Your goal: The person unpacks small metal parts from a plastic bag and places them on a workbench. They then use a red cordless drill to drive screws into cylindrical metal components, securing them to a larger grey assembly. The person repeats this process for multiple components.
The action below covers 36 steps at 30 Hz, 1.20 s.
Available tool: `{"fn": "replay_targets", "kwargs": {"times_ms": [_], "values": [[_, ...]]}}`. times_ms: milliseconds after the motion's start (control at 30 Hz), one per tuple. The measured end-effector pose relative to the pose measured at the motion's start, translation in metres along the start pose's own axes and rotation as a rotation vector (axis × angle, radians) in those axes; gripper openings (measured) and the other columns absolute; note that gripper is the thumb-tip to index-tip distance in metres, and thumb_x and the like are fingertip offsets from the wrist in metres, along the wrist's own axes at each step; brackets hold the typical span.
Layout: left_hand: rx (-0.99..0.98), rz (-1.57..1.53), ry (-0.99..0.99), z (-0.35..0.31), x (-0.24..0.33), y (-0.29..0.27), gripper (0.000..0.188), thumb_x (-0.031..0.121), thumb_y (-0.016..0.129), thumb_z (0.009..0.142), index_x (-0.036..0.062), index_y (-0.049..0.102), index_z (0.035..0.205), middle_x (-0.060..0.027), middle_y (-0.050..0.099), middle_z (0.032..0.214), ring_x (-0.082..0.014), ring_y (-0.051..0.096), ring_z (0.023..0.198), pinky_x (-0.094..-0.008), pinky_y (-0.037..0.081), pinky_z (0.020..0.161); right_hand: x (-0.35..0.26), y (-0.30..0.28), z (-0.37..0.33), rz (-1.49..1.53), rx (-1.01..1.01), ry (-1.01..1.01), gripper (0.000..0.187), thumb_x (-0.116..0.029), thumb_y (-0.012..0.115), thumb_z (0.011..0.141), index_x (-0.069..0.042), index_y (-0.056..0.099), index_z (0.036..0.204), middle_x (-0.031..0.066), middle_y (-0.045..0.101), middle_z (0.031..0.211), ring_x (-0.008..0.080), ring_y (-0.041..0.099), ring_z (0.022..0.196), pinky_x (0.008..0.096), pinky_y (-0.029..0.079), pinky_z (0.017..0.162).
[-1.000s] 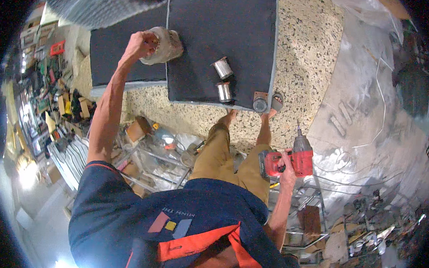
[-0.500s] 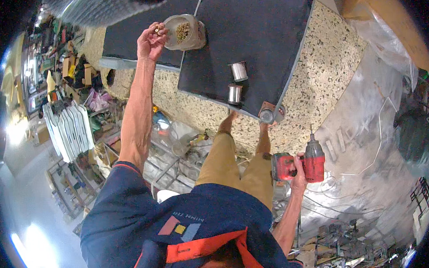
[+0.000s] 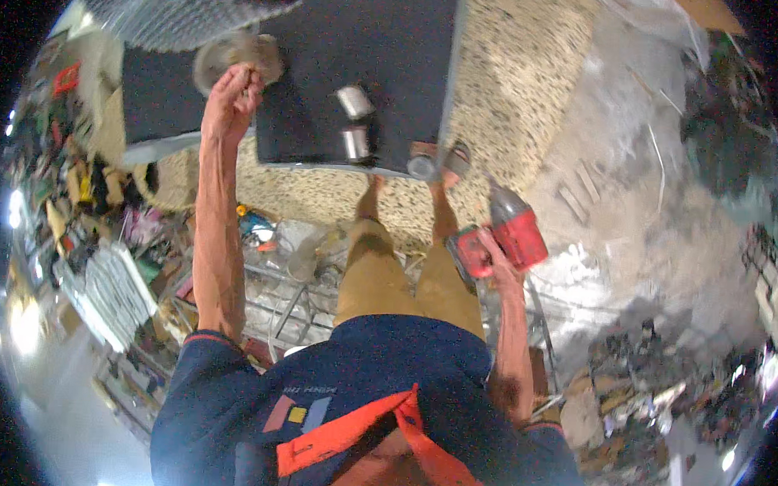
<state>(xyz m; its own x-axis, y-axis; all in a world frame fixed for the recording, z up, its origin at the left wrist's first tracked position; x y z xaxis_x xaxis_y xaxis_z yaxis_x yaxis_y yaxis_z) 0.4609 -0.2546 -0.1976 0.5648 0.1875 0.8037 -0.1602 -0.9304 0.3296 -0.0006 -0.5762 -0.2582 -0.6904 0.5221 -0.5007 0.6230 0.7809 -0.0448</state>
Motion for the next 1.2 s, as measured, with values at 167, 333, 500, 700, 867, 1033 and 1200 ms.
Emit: {"fn": "replay_targets", "kwargs": {"times_ms": [167,333,500,700,867,1033,1200], "values": [[-0.197,0.129,-0.374,-0.058,-0.125,0.112,0.013,0.007,0.069,0.091,0.0001,0.067,0.101,-0.0050,0.066,0.082,-0.0109,0.057,0.066,-0.0244,0.046,0.057,-0.020,0.007,0.010,-0.496,-0.085,-0.446,0.032,-0.026,0.083,0.084,-0.011,0.069,0.109,0.0015,0.068,0.088,0.0164,0.064,0.076,0.0324,0.051,0.066],[-0.296,-0.027,-0.528,-0.093,-0.181,0.152,0.013,0.011,0.071,0.092,0.0014,0.067,0.099,-0.0054,0.067,0.084,-0.0123,0.059,0.070,-0.0253,0.045,0.058,-0.051,0.033,-0.014,-0.729,-0.148,-1.005,0.036,-0.021,0.086,0.077,-0.019,0.071,0.110,0.0056,0.072,0.108,0.0349,0.069,0.100,0.0450,0.057,0.083],[-0.291,-0.019,-0.602,-0.103,-0.192,0.143,0.012,0.011,0.070,0.093,0.0020,0.065,0.097,-0.0077,0.069,0.086,-0.0148,0.064,0.075,-0.0255,0.050,0.062,-0.054,0.048,-0.006,-0.725,-0.279,-0.792,0.034,-0.019,0.086,0.077,-0.019,0.071,0.108,0.0077,0.072,0.109,0.0346,0.069,0.101,0.0457,0.057,0.085],[-0.300,-0.024,-0.626,-0.100,-0.199,0.137,0.009,0.009,0.068,0.094,0.0005,0.064,0.093,-0.0103,0.070,0.085,-0.0149,0.064,0.069,-0.0267,0.050,0.058,-0.053,0.055,-0.005,-0.712,-0.328,-0.774,0.031,-0.019,0.085,0.078,-0.019,0.071,0.106,0.0086,0.072,0.108,0.0347,0.068,0.104,0.0450,0.056,0.084],[-0.354,-0.045,-0.623,-0.099,-0.203,0.140,0.009,0.007,0.068,0.093,-0.0001,0.064,0.091,-0.0108,0.070,0.083,-0.0140,0.062,0.064,-0.0263,0.048,0.055,-0.059,0.053,-0.012,-0.812,-0.314,-0.918,0.032,-0.021,0.084,0.080,-0.019,0.069,0.108,0.0071,0.071,0.108,0.0320,0.067,0.103,0.0434,0.055,0.083],[-0.467,0.123,-0.663,-0.096,-0.195,0.140,0.008,0.007,0.068,0.092,-0.0001,0.065,0.091,-0.0084,0.069,0.078,-0.0116,0.060,0.062,-0.0249,0.046,0.054,-0.040,0.050,0.001,-0.850,-0.346,-1.012,0.044,-0.027,0.080,0.084,-0.011,0.062,0.121,0.0073,0.068,0.107,0.0247,0.067,0.090,0.0359,0.054,0.076],[-0.610,0.422,-0.677,-0.083,-0.190,0.140,0.011,0.015,0.072,0.090,0.0044,0.068,0.086,-0.0019,0.066,0.074,-0.0069,0.056,0.065,-0.0238,0.042,0.058,-0.027,0.047,0.000,-1.017,-0.307,-1.122,0.044,-0.025,0.082,0.081,-0.014,0.066,0.121,0.0086,0.069,0.116,0.0277,0.067,0.098,0.0385,0.053,0.083]]}}
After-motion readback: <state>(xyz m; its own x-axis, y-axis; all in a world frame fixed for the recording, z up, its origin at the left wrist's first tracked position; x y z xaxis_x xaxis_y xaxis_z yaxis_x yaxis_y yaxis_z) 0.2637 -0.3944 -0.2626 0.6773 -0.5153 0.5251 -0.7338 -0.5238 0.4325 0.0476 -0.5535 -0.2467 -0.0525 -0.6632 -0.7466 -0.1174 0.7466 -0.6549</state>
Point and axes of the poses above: each hand's wrist, its own z-axis towards the middle knuckle, its own y-axis out of the palm, x = y × z, the point moved 7 cm from there along z, towards the middle knuckle
